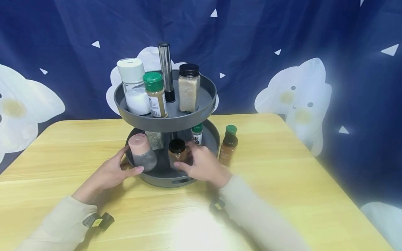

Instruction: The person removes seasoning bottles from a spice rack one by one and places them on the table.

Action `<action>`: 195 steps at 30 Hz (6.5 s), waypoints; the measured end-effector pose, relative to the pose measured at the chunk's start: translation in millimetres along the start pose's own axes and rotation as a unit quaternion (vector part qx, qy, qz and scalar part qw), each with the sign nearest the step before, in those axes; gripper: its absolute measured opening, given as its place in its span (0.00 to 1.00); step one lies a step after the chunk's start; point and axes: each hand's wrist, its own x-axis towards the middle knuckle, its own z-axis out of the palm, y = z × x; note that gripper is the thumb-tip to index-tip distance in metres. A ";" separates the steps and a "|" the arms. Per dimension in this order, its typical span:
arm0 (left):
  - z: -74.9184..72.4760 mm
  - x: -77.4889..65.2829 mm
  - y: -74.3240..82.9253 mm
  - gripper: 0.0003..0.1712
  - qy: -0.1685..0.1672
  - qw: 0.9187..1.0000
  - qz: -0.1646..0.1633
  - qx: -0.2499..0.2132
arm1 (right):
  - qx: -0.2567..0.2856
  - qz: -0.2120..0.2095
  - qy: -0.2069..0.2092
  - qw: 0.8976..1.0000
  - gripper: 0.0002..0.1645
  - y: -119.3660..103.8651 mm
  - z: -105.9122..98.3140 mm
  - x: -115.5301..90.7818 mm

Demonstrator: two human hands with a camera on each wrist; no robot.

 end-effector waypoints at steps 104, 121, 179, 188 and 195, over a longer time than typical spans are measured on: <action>-0.1 -0.6 -0.6 0.59 0.002 1.000 0.003 -0.006 | -0.016 -0.065 0.104 0.992 0.18 15.2 -41.6 0.1; 0.6 0.2 -2.0 0.61 -0.003 1.000 -0.008 -0.002 | -0.023 -0.079 0.141 0.987 0.16 24.1 -58.0 2.3; -1.4 1.2 -2.9 0.61 -0.002 1.000 -0.005 0.006 | -0.032 -0.028 0.215 0.976 0.16 48.2 -106.9 -5.5; -2.8 0.1 -2.0 0.60 -0.006 1.000 -0.008 0.011 | -0.023 -0.021 0.234 0.972 0.15 50.7 -116.0 -9.2; -6.0 -2.1 -3.7 0.54 0.000 0.999 -0.008 0.034 | -0.032 -0.017 0.252 0.967 0.12 53.9 -120.9 -11.4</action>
